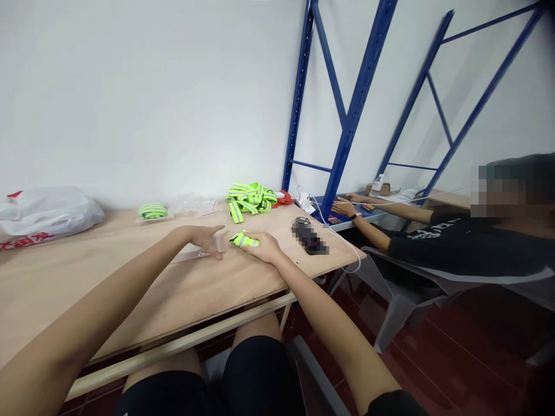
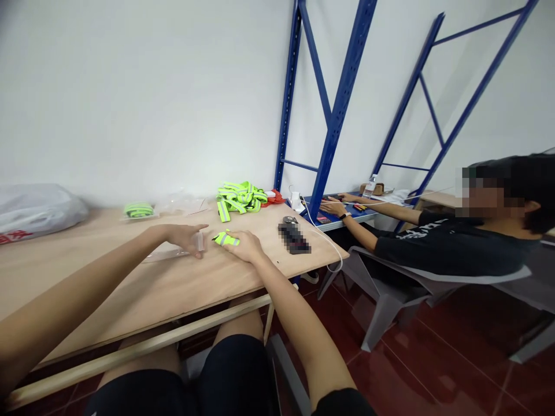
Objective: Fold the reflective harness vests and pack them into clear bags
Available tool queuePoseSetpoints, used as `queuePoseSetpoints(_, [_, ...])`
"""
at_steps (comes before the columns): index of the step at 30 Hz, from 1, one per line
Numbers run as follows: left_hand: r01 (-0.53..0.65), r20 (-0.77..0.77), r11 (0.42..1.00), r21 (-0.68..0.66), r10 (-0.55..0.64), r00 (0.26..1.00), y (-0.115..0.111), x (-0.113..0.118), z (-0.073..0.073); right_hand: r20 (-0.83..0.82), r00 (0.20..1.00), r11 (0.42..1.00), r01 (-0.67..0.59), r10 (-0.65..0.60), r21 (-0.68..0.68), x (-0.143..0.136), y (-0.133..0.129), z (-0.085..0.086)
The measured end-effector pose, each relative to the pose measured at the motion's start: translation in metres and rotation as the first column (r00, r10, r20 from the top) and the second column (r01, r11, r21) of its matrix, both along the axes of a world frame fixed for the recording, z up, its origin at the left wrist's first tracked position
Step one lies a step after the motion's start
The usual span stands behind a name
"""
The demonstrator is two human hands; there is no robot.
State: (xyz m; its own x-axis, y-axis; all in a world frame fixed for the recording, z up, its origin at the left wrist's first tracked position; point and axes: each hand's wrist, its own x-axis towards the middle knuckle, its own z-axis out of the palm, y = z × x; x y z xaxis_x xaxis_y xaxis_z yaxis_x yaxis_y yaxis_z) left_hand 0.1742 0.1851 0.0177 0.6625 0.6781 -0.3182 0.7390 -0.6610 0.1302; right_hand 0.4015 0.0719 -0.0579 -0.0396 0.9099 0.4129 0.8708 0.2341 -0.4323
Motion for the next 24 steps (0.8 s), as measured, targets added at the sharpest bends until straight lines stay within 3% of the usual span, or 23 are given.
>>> queuePoseSetpoints(6, [0.045,0.074,0.999,0.026,-0.047,0.996,-0.005,-0.008,0.007,-0.146,0.978,0.988,-0.147,0.152,0.046,0.003,0.003,-0.007])
queuePoseSetpoints(10, [0.101,0.107,0.994,0.047,-0.106,0.989,-0.012,-0.011,0.003,-0.248,0.930,0.961,-0.251,0.273,0.119,-0.004,0.002,-0.010])
queuePoseSetpoints(13, [0.154,0.147,0.986,0.071,-0.163,0.976,-0.016,-0.008,-0.002,-0.227,0.911,0.936,-0.313,0.344,0.161,-0.010,-0.001,-0.008])
queuePoseSetpoints(19, [0.288,0.299,0.957,0.044,-0.288,0.910,-0.016,0.004,-0.014,-0.197,0.932,0.951,-0.287,0.305,0.115,-0.014,-0.002,-0.005])
queuePoseSetpoints(24, [0.314,0.335,0.949,0.015,-0.301,0.893,-0.016,0.003,-0.015,-0.215,0.940,0.963,-0.250,0.266,0.099,-0.009,0.003,-0.008])
